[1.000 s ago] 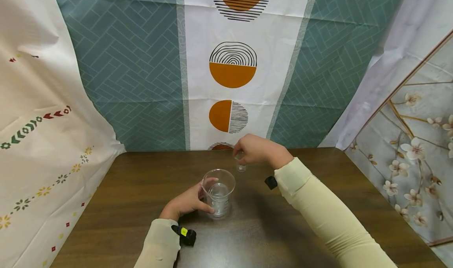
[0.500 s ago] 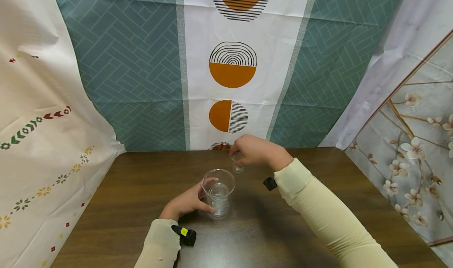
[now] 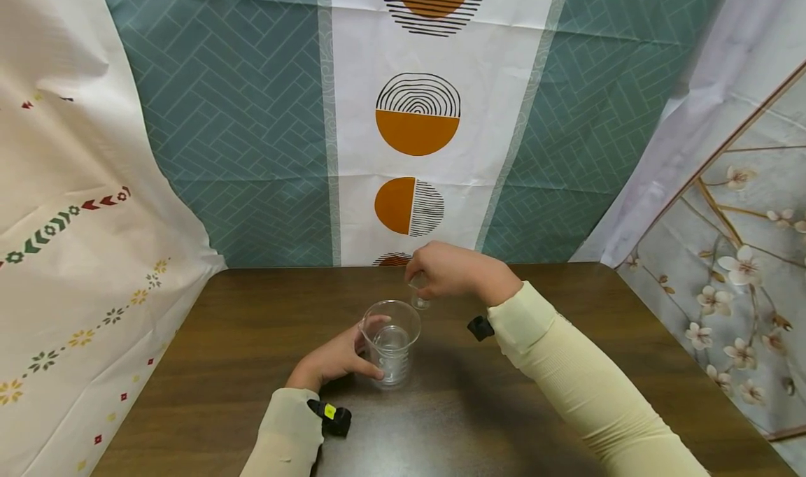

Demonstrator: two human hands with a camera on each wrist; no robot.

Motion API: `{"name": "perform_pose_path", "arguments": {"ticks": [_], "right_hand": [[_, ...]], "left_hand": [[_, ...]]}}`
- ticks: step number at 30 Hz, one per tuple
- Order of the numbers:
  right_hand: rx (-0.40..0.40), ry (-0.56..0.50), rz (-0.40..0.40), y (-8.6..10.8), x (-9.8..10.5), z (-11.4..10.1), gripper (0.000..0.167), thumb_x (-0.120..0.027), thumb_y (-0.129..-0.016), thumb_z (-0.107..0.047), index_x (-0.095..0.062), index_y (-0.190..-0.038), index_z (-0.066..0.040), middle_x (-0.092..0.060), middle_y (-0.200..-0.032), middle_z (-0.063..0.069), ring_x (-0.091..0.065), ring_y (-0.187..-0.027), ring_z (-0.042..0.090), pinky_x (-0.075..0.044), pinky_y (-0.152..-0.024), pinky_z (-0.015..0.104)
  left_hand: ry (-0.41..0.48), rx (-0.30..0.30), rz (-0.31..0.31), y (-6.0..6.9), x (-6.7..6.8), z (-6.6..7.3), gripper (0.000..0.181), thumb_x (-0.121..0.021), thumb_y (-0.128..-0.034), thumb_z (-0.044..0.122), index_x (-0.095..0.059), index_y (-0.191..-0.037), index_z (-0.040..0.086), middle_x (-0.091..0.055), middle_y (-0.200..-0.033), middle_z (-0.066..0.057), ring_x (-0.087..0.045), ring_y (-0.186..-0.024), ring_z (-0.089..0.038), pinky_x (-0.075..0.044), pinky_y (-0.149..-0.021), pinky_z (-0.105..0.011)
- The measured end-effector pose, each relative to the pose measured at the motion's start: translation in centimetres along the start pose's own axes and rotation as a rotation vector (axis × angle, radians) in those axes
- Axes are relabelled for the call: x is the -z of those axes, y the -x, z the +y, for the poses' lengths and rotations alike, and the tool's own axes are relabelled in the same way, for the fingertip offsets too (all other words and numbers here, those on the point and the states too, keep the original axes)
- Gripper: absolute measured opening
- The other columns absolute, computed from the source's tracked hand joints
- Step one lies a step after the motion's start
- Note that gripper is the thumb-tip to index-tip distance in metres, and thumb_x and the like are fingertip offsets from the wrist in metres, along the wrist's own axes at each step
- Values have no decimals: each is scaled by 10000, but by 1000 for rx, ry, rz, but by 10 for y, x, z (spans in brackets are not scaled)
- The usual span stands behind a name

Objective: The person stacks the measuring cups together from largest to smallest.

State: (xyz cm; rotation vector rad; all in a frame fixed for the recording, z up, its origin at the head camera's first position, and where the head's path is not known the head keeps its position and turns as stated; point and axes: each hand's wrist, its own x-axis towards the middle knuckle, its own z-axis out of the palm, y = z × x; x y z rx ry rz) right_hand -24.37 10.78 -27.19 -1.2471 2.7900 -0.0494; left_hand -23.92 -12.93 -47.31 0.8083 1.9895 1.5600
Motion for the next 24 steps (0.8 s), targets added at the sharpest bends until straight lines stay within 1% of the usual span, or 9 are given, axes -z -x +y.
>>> {"name": "perform_pose_path", "arguments": {"ticks": [5, 8, 11, 16, 24], "right_hand": [[54, 20, 16, 1, 0, -2, 207, -715, -839, -171, -732, -1034, -104, -706, -991, 24, -638, -879, 173, -521, -830, 316], [58, 0, 10, 0, 1, -5, 208, -713, -845, -167, -732, -1043, -106, -703, -995, 15, -646, -903, 193, -520, -831, 316], [55, -22, -4, -1, 2, -7, 214, -712, -853, -163, -731, -1059, -105, -707, -1018, 19, -642, -916, 183, -521, -839, 318], [63, -25, -13, -4, 1, -10, 221, -713, -861, -173, -728, -1069, -102, -713, -1046, 34, -637, -925, 158, -523, -854, 319], [83, -18, -10, -8, -2, -15, 237, -709, -860, -177, -725, -1082, -94, -712, -1049, 32, -644, -932, 174, -522, -848, 313]], "left_hand": [[-1, 4, -3, 0, 0, 0, 880, -842, -735, 125, -335, -1442, 261, -404, -1466, -46, -385, -1361, -253, -258, -1139, -493], [0, 1, -4, -1, 0, 1, 884, -841, -736, 121, -330, -1445, 254, -402, -1467, -53, -382, -1364, -258, -258, -1141, -504], [5, 4, -6, 0, 0, 1, 886, -841, -735, 121, -329, -1446, 251, -389, -1482, -56, -365, -1381, -270, -249, -1151, -523], [11, 17, -6, 0, 0, 1, 881, -839, -737, 117, -332, -1443, 264, -359, -1513, -53, -334, -1409, -284, -237, -1157, -540], [-9, 1, 1, 0, 1, 0, 872, -840, -737, 121, -339, -1438, 254, -372, -1502, -54, -342, -1404, -277, -231, -1160, -539]]}}
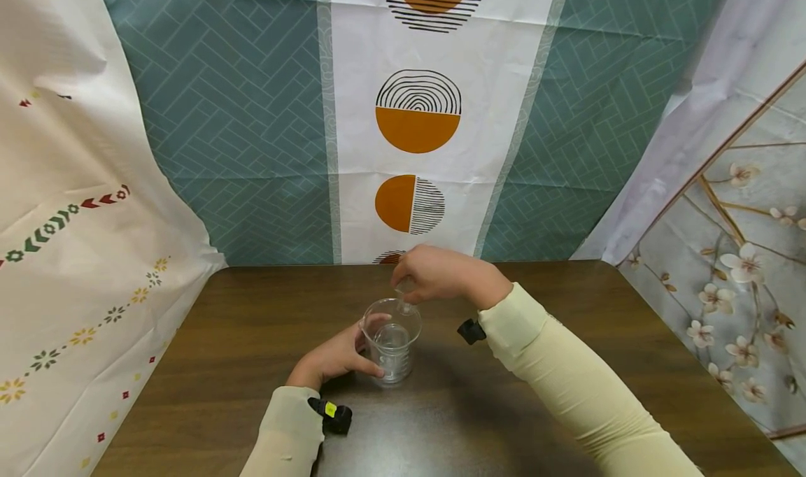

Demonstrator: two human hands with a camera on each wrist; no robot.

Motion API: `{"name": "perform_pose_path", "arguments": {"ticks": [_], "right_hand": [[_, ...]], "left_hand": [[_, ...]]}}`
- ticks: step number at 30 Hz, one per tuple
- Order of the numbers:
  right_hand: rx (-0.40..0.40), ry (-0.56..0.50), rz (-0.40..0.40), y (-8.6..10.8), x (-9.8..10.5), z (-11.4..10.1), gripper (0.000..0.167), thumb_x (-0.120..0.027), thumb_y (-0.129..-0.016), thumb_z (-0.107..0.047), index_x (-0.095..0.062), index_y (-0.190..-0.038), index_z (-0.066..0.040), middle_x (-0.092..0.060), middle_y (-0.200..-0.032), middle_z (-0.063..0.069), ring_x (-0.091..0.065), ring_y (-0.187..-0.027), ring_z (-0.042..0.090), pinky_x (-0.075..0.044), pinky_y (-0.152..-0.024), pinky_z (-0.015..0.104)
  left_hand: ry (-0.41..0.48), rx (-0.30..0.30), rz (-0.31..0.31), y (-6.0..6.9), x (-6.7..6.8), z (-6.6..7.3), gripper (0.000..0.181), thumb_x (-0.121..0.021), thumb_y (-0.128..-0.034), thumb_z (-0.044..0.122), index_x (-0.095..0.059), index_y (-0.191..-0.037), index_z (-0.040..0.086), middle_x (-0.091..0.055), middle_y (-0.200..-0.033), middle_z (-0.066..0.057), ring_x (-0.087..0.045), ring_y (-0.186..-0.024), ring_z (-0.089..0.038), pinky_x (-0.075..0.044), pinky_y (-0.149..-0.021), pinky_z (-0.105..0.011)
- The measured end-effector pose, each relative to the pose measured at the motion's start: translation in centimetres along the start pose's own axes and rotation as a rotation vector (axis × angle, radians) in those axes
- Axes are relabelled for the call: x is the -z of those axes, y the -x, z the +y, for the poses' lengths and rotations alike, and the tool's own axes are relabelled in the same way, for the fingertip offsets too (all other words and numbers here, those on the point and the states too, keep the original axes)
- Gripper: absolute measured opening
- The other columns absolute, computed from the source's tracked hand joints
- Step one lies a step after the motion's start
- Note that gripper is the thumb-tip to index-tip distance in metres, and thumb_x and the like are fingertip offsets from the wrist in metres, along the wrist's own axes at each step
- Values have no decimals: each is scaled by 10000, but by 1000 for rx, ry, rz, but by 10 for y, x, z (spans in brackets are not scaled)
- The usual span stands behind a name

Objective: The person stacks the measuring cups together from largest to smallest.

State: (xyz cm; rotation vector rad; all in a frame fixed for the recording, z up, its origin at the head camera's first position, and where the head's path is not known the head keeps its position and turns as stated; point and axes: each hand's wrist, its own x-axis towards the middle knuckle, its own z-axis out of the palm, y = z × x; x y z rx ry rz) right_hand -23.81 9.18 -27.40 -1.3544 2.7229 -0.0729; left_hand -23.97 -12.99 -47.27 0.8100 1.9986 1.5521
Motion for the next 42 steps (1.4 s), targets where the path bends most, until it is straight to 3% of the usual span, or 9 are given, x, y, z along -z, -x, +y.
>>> {"name": "perform_pose_path", "arguments": {"ticks": [17, 25, 32, 42], "right_hand": [[52, 7, -34, -10, -8, -6, 259, -709, -855, -168, -727, -1100, -89, -712, -1072, 39, -641, -962, 195, -513, -871, 311], [32, -15, -55, -12, -15, -10, 249, -713, -862, -183, -728, -1089, -82, -703, -1042, 24, -626, -920, 153, -520, -837, 300], [4, -36, -87, -14, -18, -11, 270, -705, -872, -197, -722, -1123, -100, -706, -1096, 16, -636, -997, 155, -522, -893, 315], [-14, -88, -116, -17, -26, -12, 240, -682, -891, -202, -730, -1111, -120, -705, -1078, -15, -629, -1009, 176, -515, -863, 289]], "left_hand": [[5, -5, -12, 1, 2, 1, 917, -846, -729, 128, -304, -1458, 251, -354, -1524, -56, -366, -1387, -276, -277, -1132, -501], [14, -11, -19, 1, 2, -2, 908, -841, -738, 122, -303, -1460, 242, -363, -1498, -59, -373, -1375, -286, -271, -1138, -530], [-2, 12, -6, 0, 2, -3, 921, -841, -743, 141, -289, -1474, 233, -353, -1512, -56, -342, -1397, -277, -249, -1152, -535], [6, 24, -7, -1, 2, -4, 921, -838, -746, 145, -287, -1478, 245, -296, -1549, -39, -307, -1417, -268, -251, -1152, -531]]}}
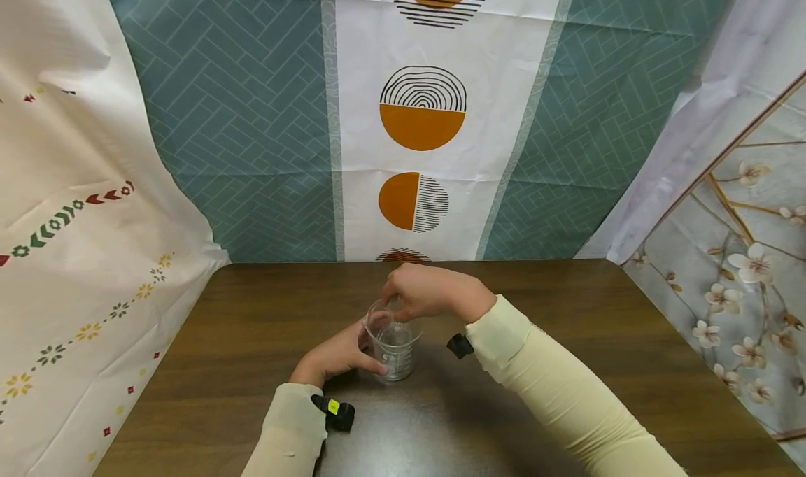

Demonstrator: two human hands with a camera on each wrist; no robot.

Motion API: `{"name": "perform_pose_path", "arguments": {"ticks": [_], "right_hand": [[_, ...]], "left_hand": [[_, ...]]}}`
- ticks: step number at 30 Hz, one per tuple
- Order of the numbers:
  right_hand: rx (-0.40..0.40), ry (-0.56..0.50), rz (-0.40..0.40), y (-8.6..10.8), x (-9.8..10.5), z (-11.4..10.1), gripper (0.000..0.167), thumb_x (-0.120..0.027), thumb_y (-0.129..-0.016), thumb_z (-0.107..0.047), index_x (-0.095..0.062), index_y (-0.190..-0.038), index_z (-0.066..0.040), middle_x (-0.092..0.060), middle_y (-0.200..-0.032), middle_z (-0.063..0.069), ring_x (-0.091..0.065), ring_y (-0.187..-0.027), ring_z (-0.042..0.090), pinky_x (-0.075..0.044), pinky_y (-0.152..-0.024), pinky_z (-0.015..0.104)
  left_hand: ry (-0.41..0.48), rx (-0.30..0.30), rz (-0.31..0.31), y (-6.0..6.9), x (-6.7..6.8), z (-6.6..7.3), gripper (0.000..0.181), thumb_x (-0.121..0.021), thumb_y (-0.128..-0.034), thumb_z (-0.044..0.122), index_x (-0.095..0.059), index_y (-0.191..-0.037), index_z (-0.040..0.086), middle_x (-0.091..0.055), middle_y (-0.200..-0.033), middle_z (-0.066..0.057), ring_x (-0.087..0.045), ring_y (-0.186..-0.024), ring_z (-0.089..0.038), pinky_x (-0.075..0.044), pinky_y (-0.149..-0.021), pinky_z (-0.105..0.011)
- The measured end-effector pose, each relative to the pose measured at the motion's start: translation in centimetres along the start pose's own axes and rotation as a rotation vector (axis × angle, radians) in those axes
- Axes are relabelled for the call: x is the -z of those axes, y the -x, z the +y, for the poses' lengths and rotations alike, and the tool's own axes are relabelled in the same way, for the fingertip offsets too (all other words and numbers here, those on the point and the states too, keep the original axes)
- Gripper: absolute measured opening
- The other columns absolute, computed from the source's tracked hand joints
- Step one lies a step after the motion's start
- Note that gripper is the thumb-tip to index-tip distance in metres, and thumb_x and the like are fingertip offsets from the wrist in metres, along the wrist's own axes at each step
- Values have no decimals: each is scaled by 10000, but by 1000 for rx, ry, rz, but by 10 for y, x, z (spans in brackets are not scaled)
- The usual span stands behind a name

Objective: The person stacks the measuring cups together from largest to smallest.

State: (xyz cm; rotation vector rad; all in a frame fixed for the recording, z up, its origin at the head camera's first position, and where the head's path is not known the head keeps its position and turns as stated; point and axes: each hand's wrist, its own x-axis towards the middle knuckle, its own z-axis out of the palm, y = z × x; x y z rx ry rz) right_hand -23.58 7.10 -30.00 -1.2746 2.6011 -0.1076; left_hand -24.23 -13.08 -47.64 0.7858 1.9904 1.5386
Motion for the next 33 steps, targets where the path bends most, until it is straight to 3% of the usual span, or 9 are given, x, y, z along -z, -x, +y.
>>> {"name": "perform_pose_path", "arguments": {"ticks": [10, 26, 33], "right_hand": [[-7, 11, -8, -3, -4, -1, 247, -698, -869, -189, -729, -1106, -126, -708, -1071, -17, -625, -943, 120, -517, -819, 262], [-24, -13, -26, -5, -10, 0, 257, -715, -857, -189, -721, -1104, -119, -702, -1097, 5, -632, -986, 172, -517, -842, 268], [-31, -11, -23, -6, -14, 0, 274, -718, -845, -188, -723, -1112, -123, -698, -1086, -26, -628, -973, 131, -522, -832, 253]], "left_hand": [[-17, -9, 5, 0, 0, 0, 917, -839, -746, 153, -286, -1471, 254, -301, -1545, -48, -307, -1413, -271, -258, -1146, -539], [-29, -38, -8, 1, -1, 5, 999, -843, -739, 152, -223, -1520, 211, -344, -1527, -23, -350, -1402, -260, -294, -1139, -512], [-19, -7, -3, 2, -1, 4, 1079, -855, -725, 161, -156, -1534, 309, -295, -1559, 25, -322, -1428, -241, -288, -1146, -502]]}}
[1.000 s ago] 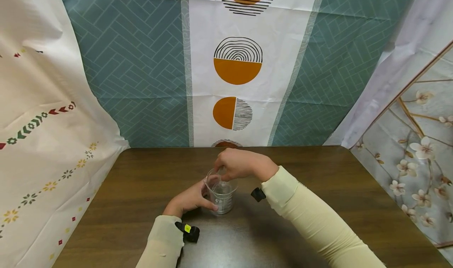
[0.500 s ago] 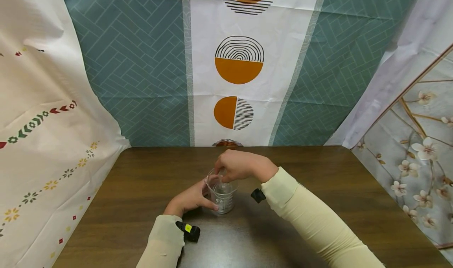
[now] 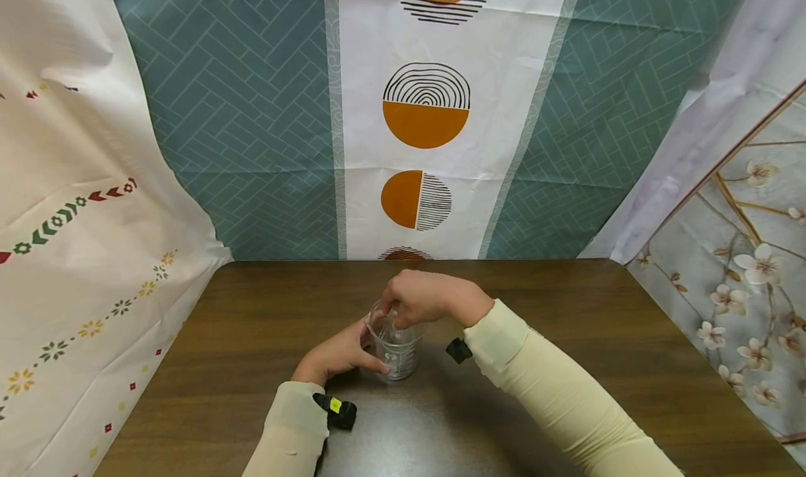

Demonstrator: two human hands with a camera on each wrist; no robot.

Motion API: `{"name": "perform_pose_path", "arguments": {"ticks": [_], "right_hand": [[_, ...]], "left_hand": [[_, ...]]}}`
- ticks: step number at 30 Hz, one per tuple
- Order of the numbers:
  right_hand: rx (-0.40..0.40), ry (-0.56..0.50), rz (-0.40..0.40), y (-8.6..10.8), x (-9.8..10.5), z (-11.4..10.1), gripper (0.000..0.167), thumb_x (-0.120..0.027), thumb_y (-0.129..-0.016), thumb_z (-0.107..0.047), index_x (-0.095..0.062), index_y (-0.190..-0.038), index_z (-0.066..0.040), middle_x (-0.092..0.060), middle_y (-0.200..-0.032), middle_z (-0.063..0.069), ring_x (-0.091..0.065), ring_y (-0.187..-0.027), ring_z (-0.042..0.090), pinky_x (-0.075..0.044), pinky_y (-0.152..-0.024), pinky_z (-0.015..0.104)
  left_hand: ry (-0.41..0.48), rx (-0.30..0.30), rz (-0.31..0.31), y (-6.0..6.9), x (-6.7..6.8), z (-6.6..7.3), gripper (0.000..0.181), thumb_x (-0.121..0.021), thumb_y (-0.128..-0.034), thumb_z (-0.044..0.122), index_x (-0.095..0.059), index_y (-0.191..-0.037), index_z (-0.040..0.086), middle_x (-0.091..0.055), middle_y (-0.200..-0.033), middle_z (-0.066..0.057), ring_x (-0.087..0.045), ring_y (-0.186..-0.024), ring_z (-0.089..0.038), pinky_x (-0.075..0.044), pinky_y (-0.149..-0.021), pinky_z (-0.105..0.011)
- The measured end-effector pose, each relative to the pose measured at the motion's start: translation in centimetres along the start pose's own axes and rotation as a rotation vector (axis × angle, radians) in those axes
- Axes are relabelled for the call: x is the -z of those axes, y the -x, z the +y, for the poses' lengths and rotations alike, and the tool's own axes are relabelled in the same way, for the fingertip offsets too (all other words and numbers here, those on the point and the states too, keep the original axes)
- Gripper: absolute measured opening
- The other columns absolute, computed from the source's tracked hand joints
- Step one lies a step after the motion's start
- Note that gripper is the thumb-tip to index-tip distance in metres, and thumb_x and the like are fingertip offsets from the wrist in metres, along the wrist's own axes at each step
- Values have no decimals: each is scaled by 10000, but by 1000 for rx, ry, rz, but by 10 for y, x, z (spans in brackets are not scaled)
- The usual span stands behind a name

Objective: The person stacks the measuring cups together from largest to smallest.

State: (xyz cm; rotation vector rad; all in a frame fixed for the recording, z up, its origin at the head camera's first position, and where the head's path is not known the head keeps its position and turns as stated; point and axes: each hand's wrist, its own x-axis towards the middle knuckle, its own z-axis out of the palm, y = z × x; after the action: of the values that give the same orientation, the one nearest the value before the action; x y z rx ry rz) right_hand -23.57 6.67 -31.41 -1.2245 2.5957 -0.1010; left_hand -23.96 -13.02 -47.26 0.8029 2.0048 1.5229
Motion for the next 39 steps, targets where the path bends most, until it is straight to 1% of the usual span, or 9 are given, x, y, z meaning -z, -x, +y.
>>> {"name": "perform_pose_path", "arguments": {"ticks": [6, 12, 17, 23, 28, 31, 33, 36, 39], "right_hand": [[-17, -21, -15, -2, -4, -1, 292, -734, -850, -209, -715, -1128, -120, -698, -1080, -32, -614, -921, 83, -531, -804, 236], [-20, -41, -32, -3, -6, -3, 292, -736, -846, -194, -712, -1124, -111, -699, -1088, -12, -608, -888, 72, -532, -767, 224], [-26, -63, -34, -4, -8, -3, 266, -734, -833, -169, -717, -1093, -114, -692, -1050, -18, -589, -829, 81, -520, -698, 200], [-29, -62, -31, -4, -11, -3, 258, -742, -823, -162, -722, -1078, -123, -689, -1028, -32, -587, -817, 76, -519, -689, 193], [-17, -57, -30, -6, -13, -2, 240, -745, -825, -164, -720, -1061, -124, -696, -1020, -13, -585, -799, 85, -516, -665, 189], [-13, -54, -30, -7, -14, -1, 233, -752, -826, -172, -719, -1051, -127, -703, -1016, -11, -587, -792, 78, -515, -670, 187], [-15, -47, -30, -7, -15, -2, 233, -757, -826, -179, -721, -1050, -129, -705, -1019, -14, -590, -796, 71, -517, -678, 190], [-27, -35, -27, -7, -16, -3, 244, -760, -827, -187, -727, -1062, -131, -708, -1032, -18, -597, -817, 67, -525, -700, 200], [-42, -22, -23, -6, -17, -6, 261, -759, -827, -182, -733, -1082, -132, -709, -1049, -23, -608, -844, 72, -537, -721, 215]], "left_hand": [[19, 5, 1, 0, 0, -1, 1114, -849, -731, 135, -109, -1547, 301, -259, -1584, 18, -298, -1443, -239, -269, -1155, -492], [-3, 11, 12, 1, 0, 1, 1126, -851, -728, 147, -98, -1555, 282, -192, -1609, 39, -235, -1469, -218, -224, -1174, -490], [-1, 9, 4, 1, 0, 1, 1107, -850, -729, 143, -119, -1548, 292, -253, -1587, 37, -274, -1454, -219, -237, -1172, -482], [5, 15, 2, 0, 0, 0, 1100, -852, -728, 150, -128, -1543, 301, -291, -1569, 28, -311, -1436, -229, -267, -1160, -480], [-4, 10, 6, 1, 0, -1, 1109, -854, -727, 158, -120, -1548, 282, -256, -1587, 31, -281, -1451, -222, -249, -1168, -479], [-5, 13, 10, 1, 1, -1, 1118, -855, -728, 162, -109, -1553, 271, -219, -1603, 27, -243, -1468, -225, -226, -1175, -489], [-3, 16, 11, 1, 1, 0, 1115, -854, -730, 162, -108, -1553, 265, -223, -1604, 14, -240, -1470, -236, -219, -1175, -498], [-4, 18, 13, 2, 0, 1, 1107, -852, -733, 160, -115, -1551, 269, -239, -1597, 7, -253, -1464, -241, -221, -1174, -500], [5, 10, 7, 1, -1, 2, 1090, -851, -730, 146, -138, -1544, 278, -288, -1574, 8, -295, -1443, -235, -235, -1172, -487]]}}
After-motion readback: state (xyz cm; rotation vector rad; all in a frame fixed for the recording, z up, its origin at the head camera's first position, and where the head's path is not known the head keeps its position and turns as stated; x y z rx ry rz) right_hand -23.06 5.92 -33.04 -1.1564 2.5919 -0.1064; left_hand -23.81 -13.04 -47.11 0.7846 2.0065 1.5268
